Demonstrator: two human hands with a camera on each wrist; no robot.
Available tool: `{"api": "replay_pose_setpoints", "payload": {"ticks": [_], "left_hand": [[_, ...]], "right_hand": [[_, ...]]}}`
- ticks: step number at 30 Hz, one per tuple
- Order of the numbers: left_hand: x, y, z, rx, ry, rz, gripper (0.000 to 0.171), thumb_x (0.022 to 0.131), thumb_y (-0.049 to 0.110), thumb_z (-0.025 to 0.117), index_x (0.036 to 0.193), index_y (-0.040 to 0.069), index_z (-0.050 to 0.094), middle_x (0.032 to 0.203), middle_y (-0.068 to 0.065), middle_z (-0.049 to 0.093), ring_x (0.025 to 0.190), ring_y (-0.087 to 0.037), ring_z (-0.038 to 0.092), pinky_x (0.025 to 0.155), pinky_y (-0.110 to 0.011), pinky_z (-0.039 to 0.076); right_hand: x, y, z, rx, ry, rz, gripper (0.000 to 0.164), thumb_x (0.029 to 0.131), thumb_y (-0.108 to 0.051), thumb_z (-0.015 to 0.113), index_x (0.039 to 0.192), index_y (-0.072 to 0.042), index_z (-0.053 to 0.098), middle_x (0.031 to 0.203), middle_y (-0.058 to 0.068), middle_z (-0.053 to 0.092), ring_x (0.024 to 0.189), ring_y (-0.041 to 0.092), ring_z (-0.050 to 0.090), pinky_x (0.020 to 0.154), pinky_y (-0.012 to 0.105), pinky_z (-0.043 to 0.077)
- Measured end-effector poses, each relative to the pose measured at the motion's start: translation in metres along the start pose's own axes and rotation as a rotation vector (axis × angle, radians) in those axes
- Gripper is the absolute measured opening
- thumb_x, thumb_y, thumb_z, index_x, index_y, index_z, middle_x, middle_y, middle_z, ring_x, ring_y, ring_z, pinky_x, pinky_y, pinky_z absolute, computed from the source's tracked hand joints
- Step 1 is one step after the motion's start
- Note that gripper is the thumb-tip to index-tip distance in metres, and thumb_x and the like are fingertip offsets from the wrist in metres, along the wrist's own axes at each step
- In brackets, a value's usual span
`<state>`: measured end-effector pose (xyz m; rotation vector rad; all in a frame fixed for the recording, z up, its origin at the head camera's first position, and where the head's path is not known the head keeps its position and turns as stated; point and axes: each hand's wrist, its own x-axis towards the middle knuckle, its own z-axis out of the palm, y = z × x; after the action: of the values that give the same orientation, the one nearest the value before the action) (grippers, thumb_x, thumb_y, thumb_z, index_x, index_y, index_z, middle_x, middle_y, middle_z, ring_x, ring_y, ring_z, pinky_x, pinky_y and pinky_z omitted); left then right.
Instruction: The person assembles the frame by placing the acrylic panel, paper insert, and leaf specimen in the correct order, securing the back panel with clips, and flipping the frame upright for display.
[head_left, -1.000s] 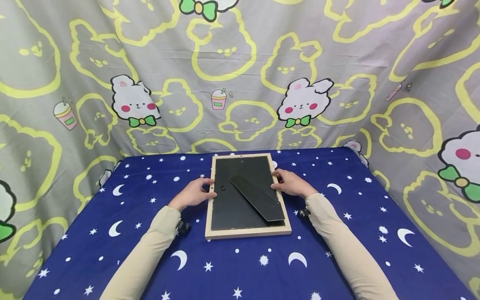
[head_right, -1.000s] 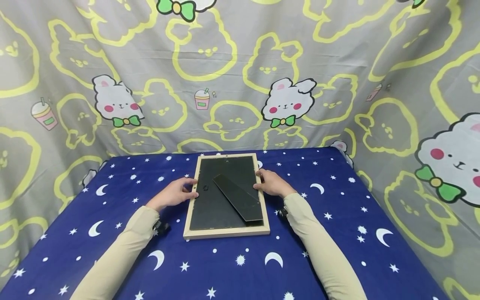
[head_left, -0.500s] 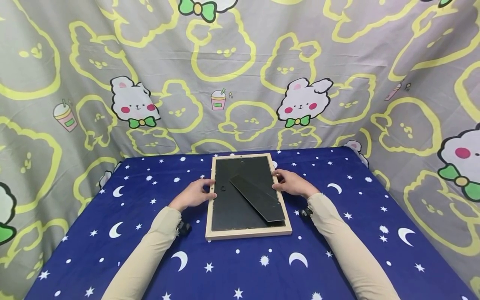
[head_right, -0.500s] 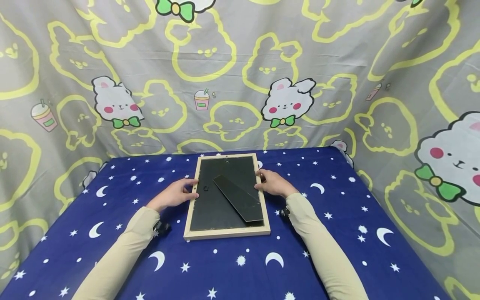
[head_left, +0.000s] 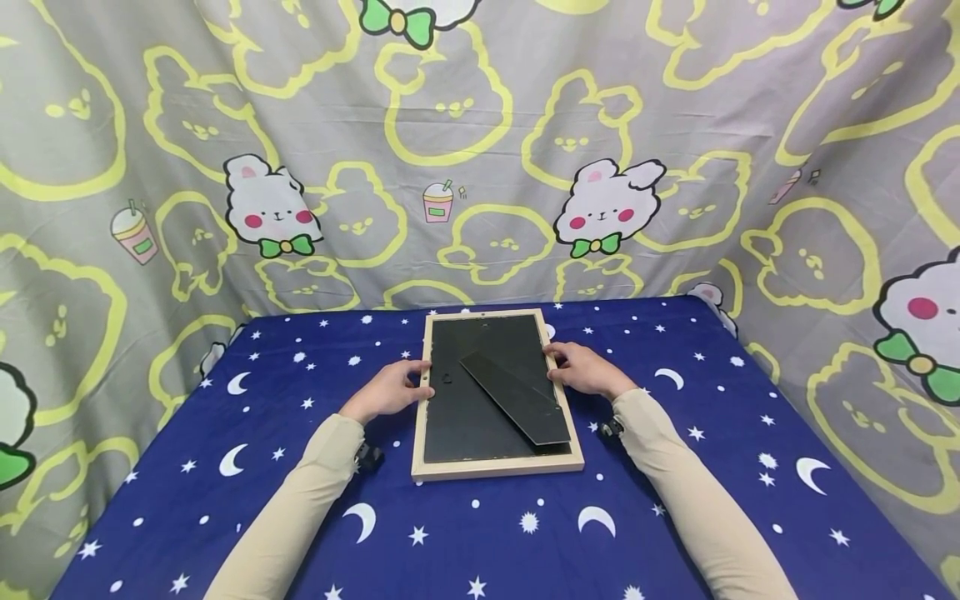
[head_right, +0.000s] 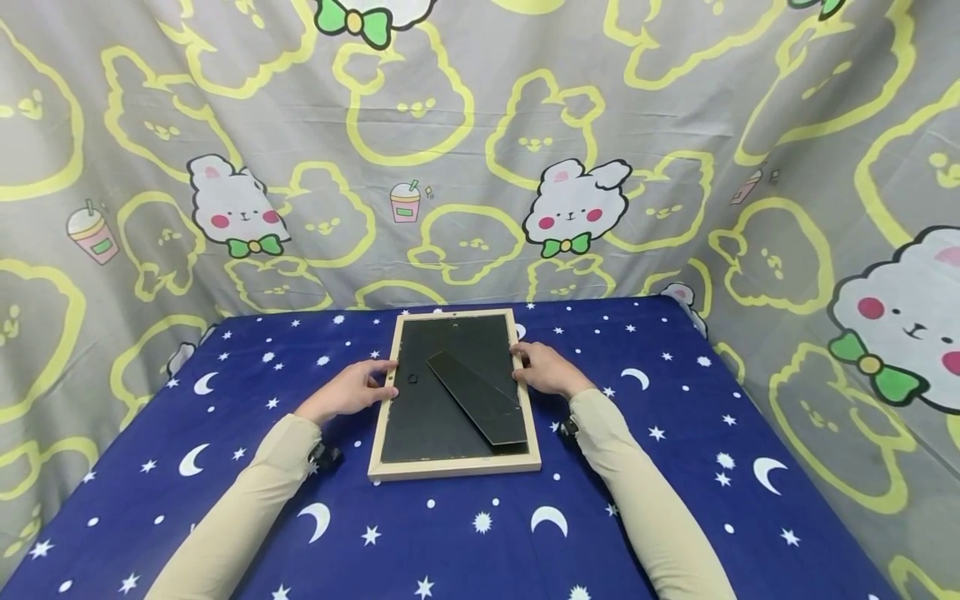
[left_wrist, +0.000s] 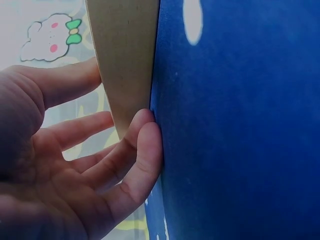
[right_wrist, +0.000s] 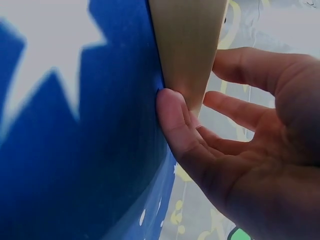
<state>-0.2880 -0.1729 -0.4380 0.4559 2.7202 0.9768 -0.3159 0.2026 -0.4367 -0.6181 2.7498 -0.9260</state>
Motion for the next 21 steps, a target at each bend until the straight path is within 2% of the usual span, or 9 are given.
{"api": "replay_pose_setpoints", "payload": {"ticks": [5,10,15,21], "left_hand": [[0.001,0.001,0.001,0.001,-0.007,-0.007,0.057,0.098,0.02,0.07,0.149,0.003,0.051,0.148,-0.02,0.054,0.098,-0.022,0.068,0.073,-0.034,0.053],[0.0,0.003,0.001,0.007,-0.007,-0.008,0.057,0.098,0.019,0.07,0.148,0.002,0.051,0.147,-0.021,0.054,0.096,-0.022,0.067,0.072,-0.034,0.052],[0.0,0.006,0.001,0.017,-0.017,-0.019,0.057,0.098,0.018,0.07,0.149,0.002,0.05,0.148,-0.02,0.053,0.101,-0.025,0.066,0.073,-0.034,0.052],[0.001,0.006,0.001,0.039,-0.016,-0.008,0.057,0.098,0.017,0.07,0.148,0.0,0.051,0.147,-0.021,0.054,0.102,-0.025,0.067,0.073,-0.034,0.053]], "right_hand": [[-0.001,-0.005,0.0,-0.032,-0.003,0.015,0.052,0.094,-0.011,0.066,0.142,0.004,0.054,0.128,0.025,0.064,0.104,0.028,0.063,0.09,0.042,0.052],[-0.002,-0.01,-0.001,-0.077,-0.004,0.022,0.052,0.095,-0.011,0.065,0.143,0.004,0.054,0.13,0.026,0.065,0.109,0.03,0.064,0.095,0.045,0.052],[-0.001,-0.013,-0.001,-0.171,0.002,-0.006,0.05,0.094,-0.009,0.063,0.142,0.006,0.054,0.128,0.028,0.064,0.11,0.033,0.062,0.097,0.048,0.05],[0.0,-0.019,0.002,-0.271,-0.018,0.013,0.05,0.098,-0.009,0.06,0.144,0.007,0.051,0.12,0.027,0.061,0.101,0.032,0.056,0.093,0.048,0.048]]}}
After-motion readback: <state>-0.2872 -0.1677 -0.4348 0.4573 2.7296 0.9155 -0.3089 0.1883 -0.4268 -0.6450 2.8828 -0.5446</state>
